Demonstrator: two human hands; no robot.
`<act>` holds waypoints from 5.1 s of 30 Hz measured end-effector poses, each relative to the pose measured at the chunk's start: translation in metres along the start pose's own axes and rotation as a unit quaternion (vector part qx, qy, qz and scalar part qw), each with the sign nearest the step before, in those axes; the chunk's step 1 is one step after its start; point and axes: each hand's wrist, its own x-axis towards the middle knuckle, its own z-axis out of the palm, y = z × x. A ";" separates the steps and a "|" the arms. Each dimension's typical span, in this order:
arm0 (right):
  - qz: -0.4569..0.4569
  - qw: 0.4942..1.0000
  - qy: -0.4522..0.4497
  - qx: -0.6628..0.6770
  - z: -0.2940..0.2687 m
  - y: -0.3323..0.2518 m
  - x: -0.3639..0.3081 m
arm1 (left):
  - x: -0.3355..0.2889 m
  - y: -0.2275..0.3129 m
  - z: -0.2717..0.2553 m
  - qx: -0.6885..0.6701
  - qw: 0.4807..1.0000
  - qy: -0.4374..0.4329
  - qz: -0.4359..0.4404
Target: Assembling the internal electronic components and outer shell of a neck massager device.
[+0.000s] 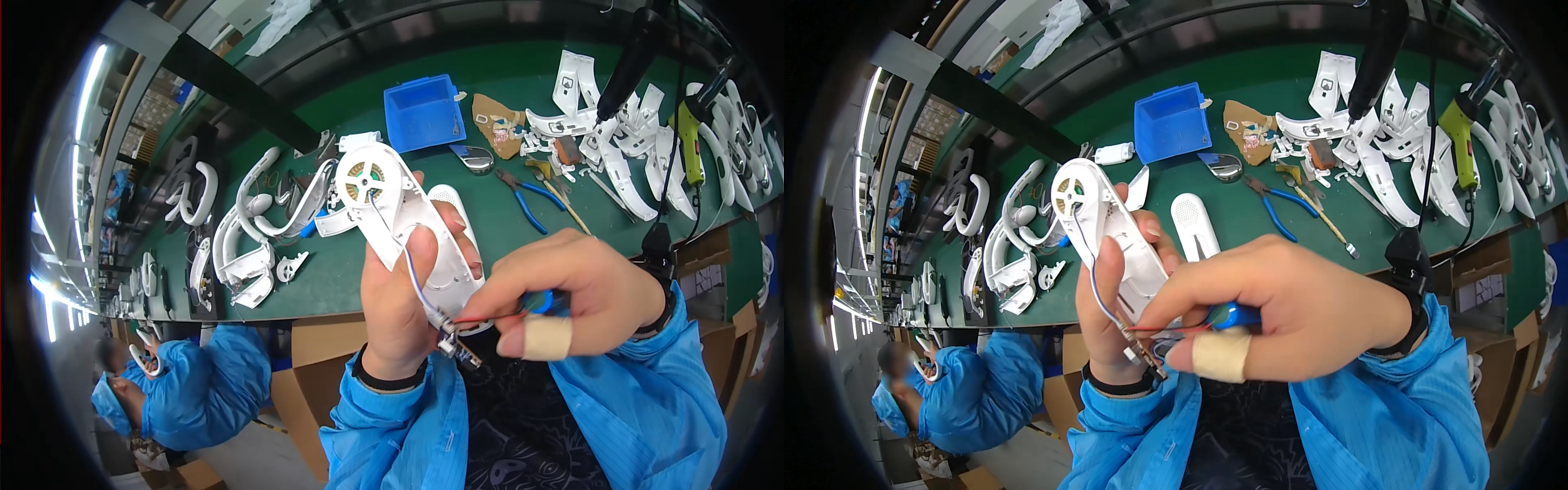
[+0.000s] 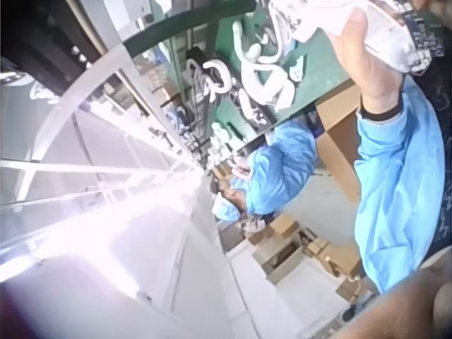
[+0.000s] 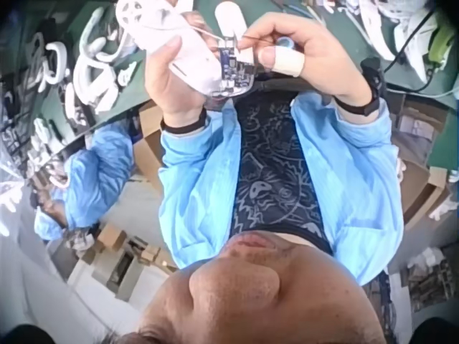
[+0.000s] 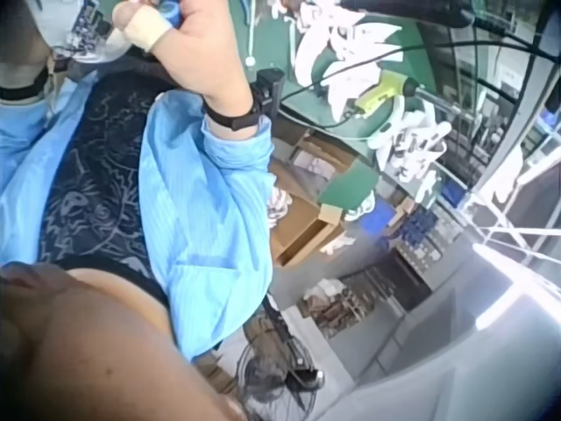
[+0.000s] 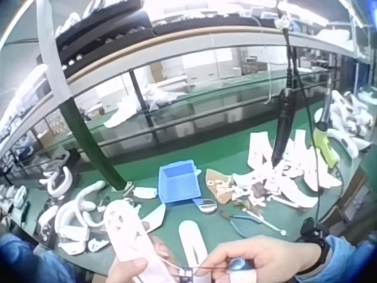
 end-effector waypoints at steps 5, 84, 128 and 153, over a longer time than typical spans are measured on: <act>-0.081 0.983 0.052 -0.153 0.002 0.005 0.000 | -0.001 -0.004 -0.005 -0.017 1.000 -0.019 0.006; -0.210 0.759 0.353 -0.505 0.036 0.046 -0.019 | -0.008 -0.040 0.023 -0.014 0.998 -0.018 0.059; -0.269 0.733 0.411 -0.470 0.042 0.059 -0.020 | -0.008 -0.045 0.022 -0.006 0.997 -0.017 0.069; -0.223 0.772 0.369 -0.468 0.039 0.063 -0.026 | -0.012 -0.041 0.025 -0.021 0.998 0.013 0.059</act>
